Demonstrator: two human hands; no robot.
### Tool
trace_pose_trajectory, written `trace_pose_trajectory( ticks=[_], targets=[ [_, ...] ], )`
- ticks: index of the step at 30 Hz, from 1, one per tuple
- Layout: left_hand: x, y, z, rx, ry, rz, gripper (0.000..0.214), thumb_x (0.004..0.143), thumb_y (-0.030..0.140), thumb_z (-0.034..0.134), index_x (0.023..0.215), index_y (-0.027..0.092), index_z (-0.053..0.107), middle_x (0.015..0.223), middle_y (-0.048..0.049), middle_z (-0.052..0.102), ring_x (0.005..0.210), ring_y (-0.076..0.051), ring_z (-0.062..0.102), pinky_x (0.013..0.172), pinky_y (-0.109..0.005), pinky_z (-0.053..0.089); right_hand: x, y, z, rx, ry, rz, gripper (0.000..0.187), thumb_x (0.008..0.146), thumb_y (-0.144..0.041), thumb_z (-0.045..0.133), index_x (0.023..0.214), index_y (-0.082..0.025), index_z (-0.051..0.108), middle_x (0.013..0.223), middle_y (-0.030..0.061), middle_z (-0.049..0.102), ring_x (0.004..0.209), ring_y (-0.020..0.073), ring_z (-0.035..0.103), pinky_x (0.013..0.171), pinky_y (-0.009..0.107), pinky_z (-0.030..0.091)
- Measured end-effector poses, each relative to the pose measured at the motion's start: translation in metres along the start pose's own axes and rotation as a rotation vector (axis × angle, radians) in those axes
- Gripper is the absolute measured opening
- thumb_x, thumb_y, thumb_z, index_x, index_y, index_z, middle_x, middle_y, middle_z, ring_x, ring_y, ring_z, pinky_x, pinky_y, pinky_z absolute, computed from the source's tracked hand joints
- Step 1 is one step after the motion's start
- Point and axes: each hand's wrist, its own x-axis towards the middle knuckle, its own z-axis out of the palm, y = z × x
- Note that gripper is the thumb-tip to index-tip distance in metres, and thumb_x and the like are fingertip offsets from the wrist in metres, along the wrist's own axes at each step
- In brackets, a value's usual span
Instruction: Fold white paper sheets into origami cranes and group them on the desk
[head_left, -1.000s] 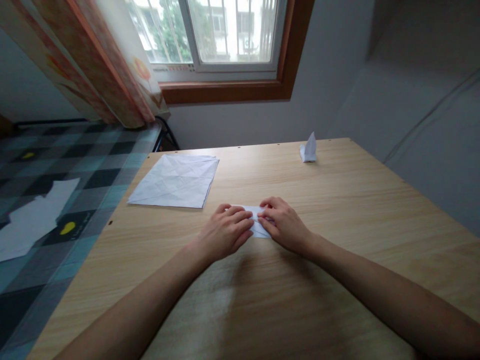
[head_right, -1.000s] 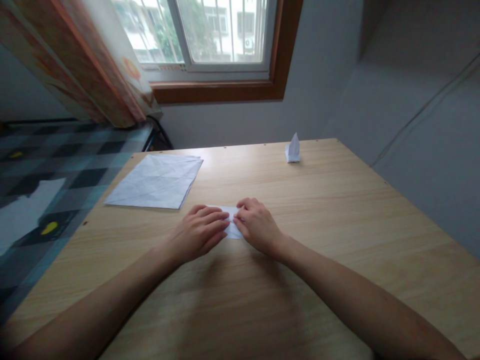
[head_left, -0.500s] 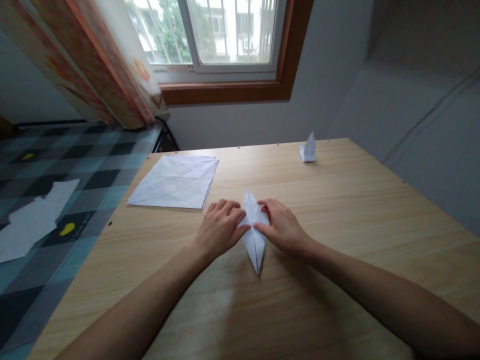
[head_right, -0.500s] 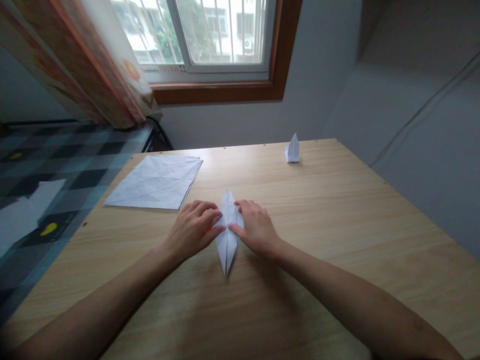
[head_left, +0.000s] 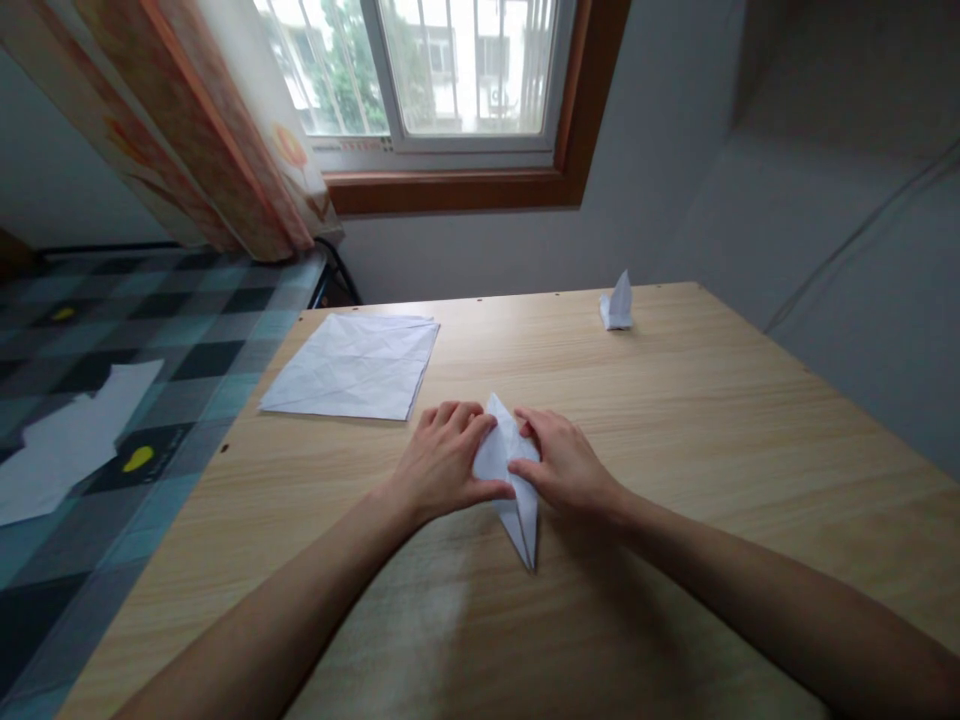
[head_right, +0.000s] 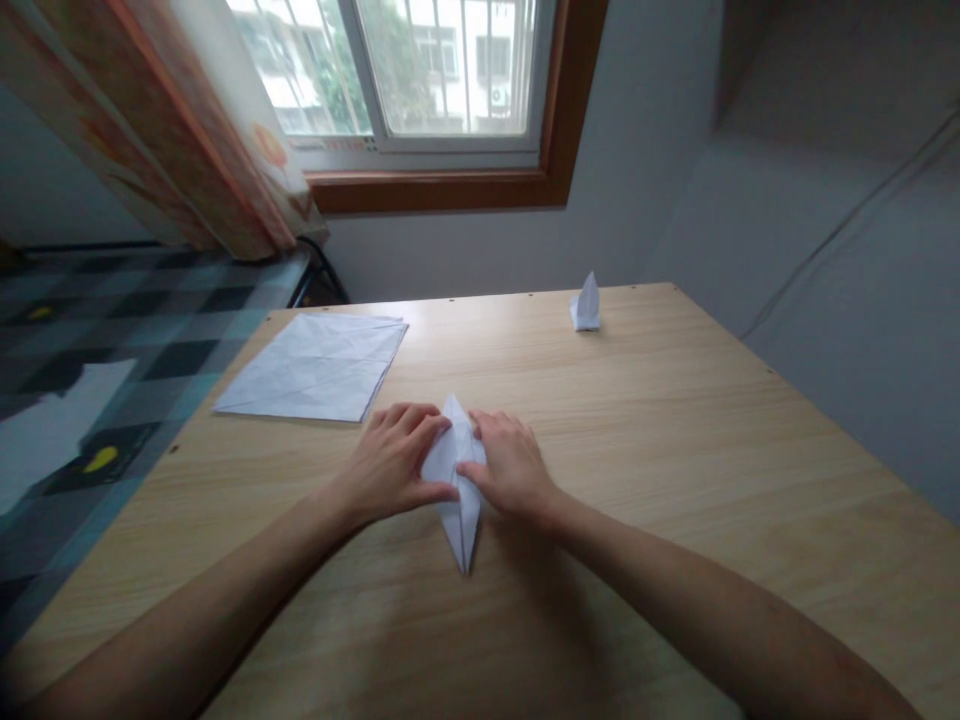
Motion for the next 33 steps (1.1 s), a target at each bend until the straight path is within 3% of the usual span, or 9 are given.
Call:
trace_pose_trajectory(
  ticks=[5, 10, 14, 16, 18, 21, 23, 30, 33],
  targets=[
    [-0.002, -0.004, 0.007, -0.012, 0.061, 0.017, 0.096, 0.062, 0.083, 0.066, 0.130, 0.018, 0.050, 0.137, -0.0181, 0.051, 0.126, -0.036, 0.045, 0.105, -0.052, 0.035, -0.002, -0.002, 0.003, 0.080, 0.006, -0.032, 0.052, 0.071, -0.012, 0.067, 0.123, -0.016, 0.059, 0.102, 0.0082, 0.066, 0.097, 0.0246, 0.058, 0.095, 0.045, 0.046],
    [-0.003, -0.003, 0.009, 0.064, 0.134, 0.046, 0.109, 0.064, 0.083, 0.063, 0.147, 0.017, 0.038, 0.155, -0.0221, 0.032, 0.145, -0.043, 0.022, 0.116, -0.062, 0.014, -0.006, -0.007, 0.010, 0.347, 0.042, -0.119, 0.061, 0.065, -0.005, 0.059, 0.124, -0.020, 0.056, 0.113, 0.0086, 0.064, 0.102, 0.0230, 0.059, 0.097, 0.043, 0.048],
    [-0.005, 0.000, 0.007, 0.135, 0.193, 0.057, 0.115, 0.061, 0.082, 0.067, 0.150, 0.017, 0.032, 0.158, -0.0211, 0.029, 0.148, -0.046, 0.011, 0.116, -0.067, 0.004, -0.006, -0.008, 0.017, 0.685, 0.148, 0.029, 0.069, 0.065, -0.013, 0.064, 0.132, -0.024, 0.048, 0.134, 0.0125, 0.053, 0.099, 0.0216, 0.063, 0.081, 0.037, 0.055],
    [-0.006, 0.001, 0.007, 0.163, 0.245, 0.056, 0.115, 0.062, 0.082, 0.065, 0.151, 0.017, 0.030, 0.159, -0.0217, 0.027, 0.149, -0.046, 0.006, 0.116, -0.067, 0.002, -0.004, -0.010, 0.016, 0.885, 0.059, 0.134, 0.077, 0.063, -0.017, 0.069, 0.136, -0.024, 0.044, 0.134, 0.0138, 0.054, 0.089, 0.0198, 0.066, 0.070, 0.032, 0.055],
    [-0.006, 0.002, 0.006, 0.178, 0.288, 0.062, 0.113, 0.065, 0.082, 0.063, 0.151, 0.017, 0.029, 0.159, -0.0224, 0.027, 0.150, -0.046, 0.005, 0.116, -0.068, 0.001, -0.003, -0.012, 0.013, 1.001, -0.103, 0.178, 0.063, 0.064, -0.021, 0.071, 0.125, -0.019, 0.055, 0.114, 0.0098, 0.065, 0.079, 0.0176, 0.065, 0.066, 0.029, 0.053],
    [-0.005, 0.002, 0.006, 0.190, 0.319, 0.088, 0.113, 0.065, 0.084, 0.060, 0.150, 0.016, 0.030, 0.157, -0.0231, 0.031, 0.149, -0.046, 0.007, 0.116, -0.068, 0.000, -0.003, -0.015, 0.007, 0.916, -0.219, 0.112, 0.014, 0.073, -0.024, 0.066, 0.083, -0.015, 0.068, 0.072, -0.0007, 0.064, 0.063, 0.0127, 0.057, 0.059, 0.024, 0.045],
    [-0.005, 0.001, 0.006, 0.197, 0.322, 0.105, 0.115, 0.064, 0.086, 0.059, 0.150, 0.016, 0.031, 0.156, -0.0225, 0.033, 0.149, -0.046, 0.010, 0.116, -0.069, 0.001, -0.004, -0.016, 0.005, 0.808, -0.191, 0.039, 0.010, 0.076, -0.023, 0.064, 0.071, -0.016, 0.067, 0.063, -0.0033, 0.060, 0.059, 0.0111, 0.052, 0.056, 0.023, 0.041],
    [-0.008, -0.002, 0.006, 0.245, 0.484, 0.059, 0.079, 0.083, 0.067, 0.060, 0.147, 0.032, 0.028, 0.152, -0.0153, 0.040, 0.149, -0.039, 0.019, 0.116, -0.068, 0.014, 0.003, -0.006, -0.002, 0.714, 0.020, -0.006, 0.015, 0.083, -0.027, 0.064, 0.090, -0.019, 0.074, 0.081, 0.0002, 0.071, 0.073, 0.0170, 0.062, 0.067, 0.028, 0.048],
    [-0.010, -0.001, 0.005, 0.256, 0.563, 0.013, 0.075, 0.084, 0.061, 0.063, 0.144, 0.033, 0.028, 0.152, -0.0150, 0.036, 0.149, -0.038, 0.018, 0.114, -0.067, 0.020, 0.010, 0.002, -0.010, 0.584, 0.176, -0.121, 0.015, 0.086, -0.026, 0.063, 0.094, -0.021, 0.075, 0.085, 0.0026, 0.069, 0.082, 0.0192, 0.064, 0.074, 0.031, 0.051]
  ],
)
